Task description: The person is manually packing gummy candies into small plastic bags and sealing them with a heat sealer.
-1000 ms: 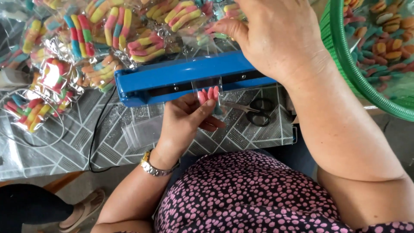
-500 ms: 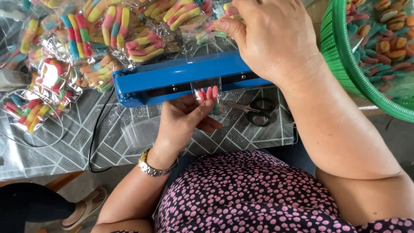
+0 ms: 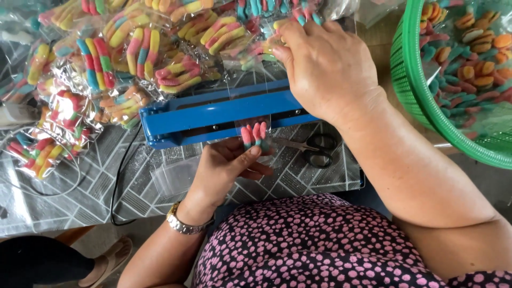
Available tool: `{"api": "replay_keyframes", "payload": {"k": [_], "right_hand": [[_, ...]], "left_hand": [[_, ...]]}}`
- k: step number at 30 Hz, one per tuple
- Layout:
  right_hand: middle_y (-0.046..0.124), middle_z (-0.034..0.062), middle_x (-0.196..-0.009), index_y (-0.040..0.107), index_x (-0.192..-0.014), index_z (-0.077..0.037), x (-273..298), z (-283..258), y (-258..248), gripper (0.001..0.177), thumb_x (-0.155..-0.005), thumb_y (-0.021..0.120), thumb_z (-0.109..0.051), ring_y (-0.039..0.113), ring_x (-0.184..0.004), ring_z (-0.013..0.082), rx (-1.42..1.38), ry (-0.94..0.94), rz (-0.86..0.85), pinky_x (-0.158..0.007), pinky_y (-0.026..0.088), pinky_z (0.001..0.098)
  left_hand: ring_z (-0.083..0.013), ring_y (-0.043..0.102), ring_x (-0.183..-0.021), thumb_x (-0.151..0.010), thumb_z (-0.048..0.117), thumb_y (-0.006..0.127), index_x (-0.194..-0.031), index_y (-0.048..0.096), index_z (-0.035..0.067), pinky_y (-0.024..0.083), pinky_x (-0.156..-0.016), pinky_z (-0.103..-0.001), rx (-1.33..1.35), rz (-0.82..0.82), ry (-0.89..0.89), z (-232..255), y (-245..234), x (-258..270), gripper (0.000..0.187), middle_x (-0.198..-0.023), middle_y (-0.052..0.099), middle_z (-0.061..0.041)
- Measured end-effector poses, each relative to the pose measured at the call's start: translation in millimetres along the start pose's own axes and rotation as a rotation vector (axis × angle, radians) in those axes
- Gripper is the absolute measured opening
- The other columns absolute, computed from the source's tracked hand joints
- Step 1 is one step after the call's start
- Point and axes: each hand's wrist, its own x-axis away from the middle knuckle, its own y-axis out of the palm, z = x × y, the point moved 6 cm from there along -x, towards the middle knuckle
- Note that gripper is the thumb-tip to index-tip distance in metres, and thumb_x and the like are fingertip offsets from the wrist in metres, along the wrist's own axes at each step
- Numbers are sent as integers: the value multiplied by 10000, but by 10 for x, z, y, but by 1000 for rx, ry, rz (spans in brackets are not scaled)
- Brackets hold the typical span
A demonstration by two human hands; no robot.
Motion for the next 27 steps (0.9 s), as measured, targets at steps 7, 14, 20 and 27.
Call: {"api": "replay_keyframes", "payload": {"k": [7, 14, 20, 27], "right_hand": [[743, 120, -1050, 585, -1370, -71, 19, 6, 24, 352, -1154, 485, -331, 690, -897, 395, 13, 15, -19, -608, 578, 513], [734, 127, -1133, 573, -1418, -77, 27, 22, 36, 378, -1149, 498, -331, 681, -978, 411, -10, 9, -2, -659, 586, 545], [746, 119, -1100, 586, -1422, -80, 24, 2, 10, 376, -1147, 506, -324, 694, -963, 390, 7, 9, 7, -641, 591, 521], [745, 110, -1134, 576, -1450, -91, 32, 3, 5, 392, -1147, 504, -328, 691, -1001, 389, 1, 8, 13, -674, 590, 521]], "left_hand": [[-285, 797, -720, -912, 138, 692, -1170, 701, -108, 653, -563, -278, 36, -5, -39, -37, -14, -29, 356, -1051, 802, -251], [-294, 796, -722, -921, 132, 688, -1108, 712, -133, 654, -560, -277, 67, -12, -36, -67, -28, -51, 325, -1043, 801, -256], [-310, 799, -725, -918, 138, 688, -1072, 718, -145, 656, -566, -286, 78, 19, -48, -69, -30, -45, 323, -1031, 803, -268], [-303, 800, -728, -914, 156, 688, -1085, 731, -140, 660, -579, -287, 57, 32, -55, -56, -27, -41, 345, -1026, 806, -261]]}}
